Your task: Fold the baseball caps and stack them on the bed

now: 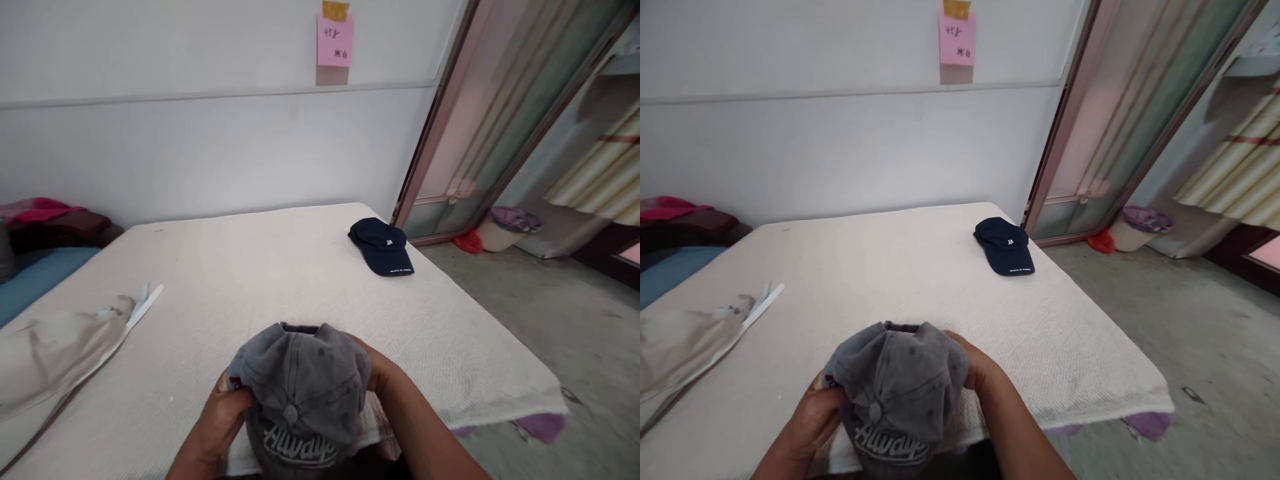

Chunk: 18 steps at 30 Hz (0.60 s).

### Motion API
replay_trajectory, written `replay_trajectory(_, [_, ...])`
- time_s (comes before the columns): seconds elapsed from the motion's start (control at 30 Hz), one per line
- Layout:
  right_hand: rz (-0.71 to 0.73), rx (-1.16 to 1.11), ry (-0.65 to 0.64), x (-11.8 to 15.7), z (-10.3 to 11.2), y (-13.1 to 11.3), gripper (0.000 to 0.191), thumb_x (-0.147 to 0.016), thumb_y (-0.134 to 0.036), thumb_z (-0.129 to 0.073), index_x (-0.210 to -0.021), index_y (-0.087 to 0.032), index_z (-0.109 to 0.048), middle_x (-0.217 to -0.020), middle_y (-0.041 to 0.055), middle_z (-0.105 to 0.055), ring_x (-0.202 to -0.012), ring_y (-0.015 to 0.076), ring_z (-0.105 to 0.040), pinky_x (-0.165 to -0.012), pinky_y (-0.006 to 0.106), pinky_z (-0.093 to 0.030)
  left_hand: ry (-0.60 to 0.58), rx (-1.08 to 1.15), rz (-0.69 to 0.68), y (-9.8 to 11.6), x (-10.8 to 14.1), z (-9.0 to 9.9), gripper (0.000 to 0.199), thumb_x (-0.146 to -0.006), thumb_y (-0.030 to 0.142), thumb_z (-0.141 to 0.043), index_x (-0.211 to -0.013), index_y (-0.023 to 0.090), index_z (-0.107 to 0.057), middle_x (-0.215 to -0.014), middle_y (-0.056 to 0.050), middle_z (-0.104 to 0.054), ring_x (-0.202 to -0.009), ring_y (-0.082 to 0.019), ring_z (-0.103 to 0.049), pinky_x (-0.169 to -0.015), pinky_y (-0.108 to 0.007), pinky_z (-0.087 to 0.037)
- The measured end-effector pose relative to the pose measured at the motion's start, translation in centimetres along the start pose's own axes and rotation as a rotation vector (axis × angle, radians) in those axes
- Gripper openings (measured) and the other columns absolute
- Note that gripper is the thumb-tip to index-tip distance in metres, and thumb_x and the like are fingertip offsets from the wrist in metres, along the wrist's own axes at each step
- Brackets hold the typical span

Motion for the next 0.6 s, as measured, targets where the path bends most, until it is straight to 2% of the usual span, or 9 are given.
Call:
replay_trajectory(0.07, [-0.063,0.042,-0.118,0.0,-0.8,-0.5,0.009,-0.066,-0.019,-0.069,-0.073,-0.013,-0.067,-0.068,0.0036,-0.065,-0.062,0.0146,-0.058,-0.061,0.028,-0.046,0.023,-0.108,-0.033,0.1,-0.1,0.2,0.039,-0.047,-0.002,-0.066,-0.08,0.019,-0.072,-0.082,-0.005,-0.071,-0.09,-0.03,-0.062,-0.082,-0.037,-0.048])
replay_trajectory(0.2, [0.006,-0.035,-0.218,0.0,-1.4,-1.8,0.031,-0.076,-0.043,-0.061,-0.079,-0.012,-0.066,-0.08,0.007,-0.066,-0.074,0.0162,-0.06,-0.073,0.029,-0.045,-0.036,-0.396,-0.09,0.3,-0.5,-0.7,0.026,-0.055,0.001,-0.062,-0.071,0.019,-0.072,-0.07,-0.001,-0.069,-0.074,-0.024,-0.061,-0.071,-0.032,-0.048])
replay_trajectory(0.33, [0.096,0.168,-0.277,-0.2,-2.0,-1.7,0.023,-0.075,-0.033,-0.065,-0.087,-0.014,-0.064,-0.086,0.0052,-0.063,-0.073,0.0134,-0.056,-0.068,0.025,-0.042,-0.074,-0.531,-0.149,0.4,-0.8,-2.1,0.023,-0.06,0.002,-0.055,-0.066,0.018,-0.071,-0.069,0.0,-0.069,-0.076,-0.024,-0.06,-0.07,-0.031,-0.046])
replay_trajectory(0.4, [0.137,0.242,-0.247,-0.4,-2.2,-1.5,0.016,-0.075,-0.028,-0.065,-0.085,-0.016,-0.063,-0.08,0.0024,-0.061,-0.068,0.0112,-0.053,-0.064,0.023,-0.04,-0.113,-0.464,-0.088,0.2,-0.7,-2.3,0.024,-0.061,0.004,-0.059,-0.074,0.018,-0.072,-0.074,0.0,-0.07,-0.08,-0.025,-0.061,-0.073,-0.031,-0.046])
replay_trajectory(0.47, [0.174,0.284,-0.22,-0.6,-2.3,-1.4,0.011,-0.076,-0.025,-0.063,-0.081,-0.016,-0.062,-0.075,0.0009,-0.059,-0.065,0.0104,-0.051,-0.061,0.022,-0.038,-0.129,-0.296,0.001,-0.1,-0.5,-2.3,0.028,-0.062,0.011,-0.065,-0.087,0.019,-0.071,-0.082,-0.002,-0.072,-0.084,-0.026,-0.062,-0.076,-0.032,-0.046])
replay_trajectory(0.53, [0.203,0.322,-0.212,-0.7,-2.4,-1.4,0.008,-0.076,-0.023,-0.061,-0.078,-0.016,-0.062,-0.072,0.0001,-0.057,-0.064,0.0103,-0.049,-0.06,0.022,-0.036,-0.109,-0.072,0.079,0.0,-0.4,-2.2,0.029,-0.066,0.023,-0.068,-0.095,0.019,-0.07,-0.088,-0.005,-0.072,-0.087,-0.027,-0.062,-0.078,-0.034,-0.047])
replay_trajectory(0.6, [0.235,0.365,-0.216,-0.6,-2.7,-1.4,0.008,-0.076,-0.023,-0.06,-0.076,-0.015,-0.062,-0.07,-0.0003,-0.055,-0.063,0.0099,-0.047,-0.058,0.022,-0.035,-0.071,0.111,0.16,0.0,-0.4,-2.2,0.03,-0.071,0.036,-0.065,-0.093,0.017,-0.07,-0.087,-0.008,-0.072,-0.087,-0.027,-0.063,-0.078,-0.035,-0.047])
Point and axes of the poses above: each hand's wrist, its own x-axis away from the middle knuckle, its own z-axis out of the back of the hand, y = z × x, the point moved 5 cm from there along -x, towards the middle knuckle
